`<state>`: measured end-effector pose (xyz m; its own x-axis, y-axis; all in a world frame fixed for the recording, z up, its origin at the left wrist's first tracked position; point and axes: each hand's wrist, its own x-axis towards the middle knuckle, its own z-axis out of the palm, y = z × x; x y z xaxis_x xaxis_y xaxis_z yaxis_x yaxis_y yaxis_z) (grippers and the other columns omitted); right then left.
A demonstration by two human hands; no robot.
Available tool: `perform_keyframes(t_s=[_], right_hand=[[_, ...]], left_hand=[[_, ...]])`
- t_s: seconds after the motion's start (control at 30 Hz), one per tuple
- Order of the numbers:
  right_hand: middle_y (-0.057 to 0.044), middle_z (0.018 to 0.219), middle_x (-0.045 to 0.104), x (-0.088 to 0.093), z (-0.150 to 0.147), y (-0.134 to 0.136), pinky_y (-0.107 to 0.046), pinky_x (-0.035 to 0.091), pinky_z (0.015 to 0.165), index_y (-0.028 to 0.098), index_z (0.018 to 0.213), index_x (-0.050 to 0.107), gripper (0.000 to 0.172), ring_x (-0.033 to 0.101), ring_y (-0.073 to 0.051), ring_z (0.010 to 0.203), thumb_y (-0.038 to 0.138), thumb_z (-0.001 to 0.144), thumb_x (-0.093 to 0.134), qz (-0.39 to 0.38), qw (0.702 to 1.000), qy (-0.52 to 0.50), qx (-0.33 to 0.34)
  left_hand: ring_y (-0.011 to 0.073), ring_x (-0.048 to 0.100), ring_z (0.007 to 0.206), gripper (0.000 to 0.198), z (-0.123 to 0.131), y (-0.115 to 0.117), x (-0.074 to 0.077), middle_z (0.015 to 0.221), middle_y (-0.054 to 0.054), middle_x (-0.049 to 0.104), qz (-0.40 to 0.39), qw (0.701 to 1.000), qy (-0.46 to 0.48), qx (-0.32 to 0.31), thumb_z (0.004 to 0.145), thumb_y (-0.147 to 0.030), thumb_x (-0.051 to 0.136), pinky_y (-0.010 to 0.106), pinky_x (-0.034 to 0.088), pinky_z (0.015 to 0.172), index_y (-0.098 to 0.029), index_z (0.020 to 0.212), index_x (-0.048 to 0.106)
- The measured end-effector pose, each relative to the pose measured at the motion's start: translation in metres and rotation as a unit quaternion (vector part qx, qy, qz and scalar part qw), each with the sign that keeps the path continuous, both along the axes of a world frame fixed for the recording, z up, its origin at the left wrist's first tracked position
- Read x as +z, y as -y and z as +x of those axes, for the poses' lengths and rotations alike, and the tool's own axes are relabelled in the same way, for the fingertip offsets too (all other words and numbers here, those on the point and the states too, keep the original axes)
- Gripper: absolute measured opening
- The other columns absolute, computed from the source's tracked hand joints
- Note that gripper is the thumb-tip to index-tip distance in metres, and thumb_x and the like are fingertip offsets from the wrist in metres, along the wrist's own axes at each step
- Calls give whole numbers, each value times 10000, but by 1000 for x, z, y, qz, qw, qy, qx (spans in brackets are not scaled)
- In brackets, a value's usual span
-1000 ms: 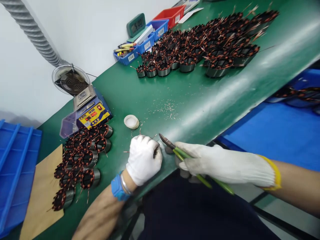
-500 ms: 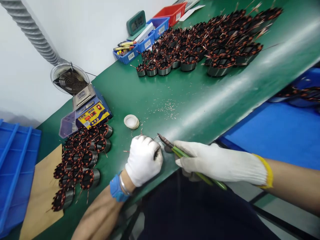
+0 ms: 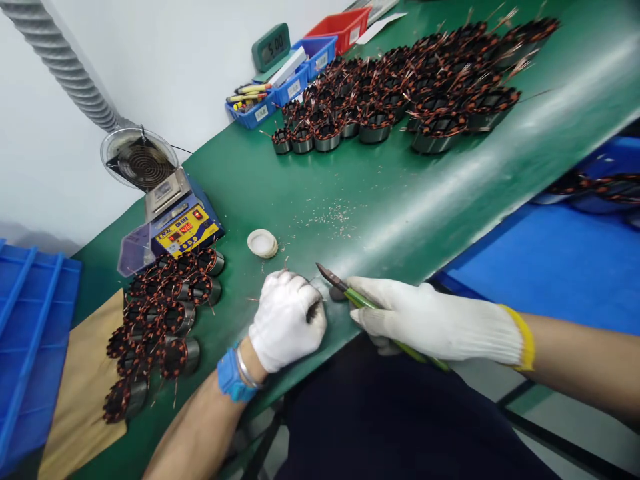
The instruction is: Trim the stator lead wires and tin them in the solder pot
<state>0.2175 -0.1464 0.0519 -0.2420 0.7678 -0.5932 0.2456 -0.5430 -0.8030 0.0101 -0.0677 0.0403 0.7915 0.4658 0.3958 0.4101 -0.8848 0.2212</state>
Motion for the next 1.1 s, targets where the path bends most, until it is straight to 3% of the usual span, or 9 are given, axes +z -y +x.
perform_keyframes(t_s=[0.07, 0.13, 0.23, 0.3, 0.37, 0.6, 0.9, 1.0, 1.1], right_hand=[[49, 669, 510, 2, 4, -2, -235, 480, 547, 201, 1156, 551, 401, 538, -134, 587, 376, 825, 696, -5, 999, -40, 6], [26, 706, 561, 2, 8, -3, -240, 498, 576, 198, 1094, 543, 396, 577, -145, 629, 413, 808, 713, 1, 997, -80, 18], [-18, 759, 653, 2, 10, -8, -256, 509, 569, 194, 1129, 549, 429, 640, -172, 642, 459, 824, 694, -3, 997, -72, 43], [-25, 755, 679, 5, 8, -13, -258, 505, 548, 193, 1135, 559, 409, 657, -180, 626, 445, 835, 679, -19, 998, -47, 45], [-11, 727, 677, 10, 4, -19, -251, 500, 535, 200, 1086, 568, 358, 662, -176, 612, 424, 831, 681, -34, 998, -42, 38], [47, 641, 609, 17, -2, -31, -214, 478, 484, 227, 981, 536, 185, 610, -126, 510, 347, 878, 634, -54, 997, -37, 45], [62, 594, 566, 4, -7, -29, -229, 518, 518, 220, 1064, 550, 257, 593, -133, 506, 291, 841, 658, -24, 998, -63, 20], [40, 593, 578, 4, -7, -29, -280, 551, 558, 221, 1166, 586, 310, 622, -173, 536, 303, 869, 621, -28, 1000, -3, 13], [-77, 863, 746, 1, 8, -27, -420, 616, 736, 256, 1369, 585, 486, 741, -290, 787, 383, 900, 579, 55, 985, 164, 29]], left_hand=[[209, 696, 796, 87, -4, -1, 6, 725, 12, 692, -64, 996, 26, -49, 767, -165, 600, 469, 514, 1039, -242, 736, 577], [217, 728, 857, 85, -6, 0, 9, 715, -6, 688, -122, 987, 89, -61, 741, -179, 597, 489, 508, 1077, -254, 747, 558], [225, 737, 907, 65, -4, 2, 6, 816, 27, 707, -113, 972, 186, 87, 799, -201, 589, 410, 599, 894, -252, 831, 565], [246, 732, 944, 143, 1, 3, -1, 968, 80, 733, -56, 964, 173, 195, 830, -222, 599, 411, 606, 857, -225, 973, 606], [274, 723, 982, 247, 4, 4, -8, 1048, 113, 740, -6, 968, 117, 223, 835, -223, 599, 452, 592, 909, -197, 1080, 620], [249, 674, 797, 53, 6, 3, -14, 793, 54, 694, 69, 980, 49, 181, 839, -178, 568, 447, 564, 918, -221, 851, 598], [239, 658, 756, 74, 6, 1, -13, 763, 40, 687, 62, 984, 39, 164, 822, -163, 580, 432, 562, 893, -234, 800, 578], [243, 675, 791, 77, 6, 3, -8, 797, 52, 712, 70, 987, 25, 140, 852, -157, 573, 458, 560, 943, -224, 822, 598], [297, 692, 1030, 108, 3, 17, 3, 1016, 108, 763, 92, 987, -38, 127, 914, -181, 556, 559, 497, 1079, -186, 955, 655]])
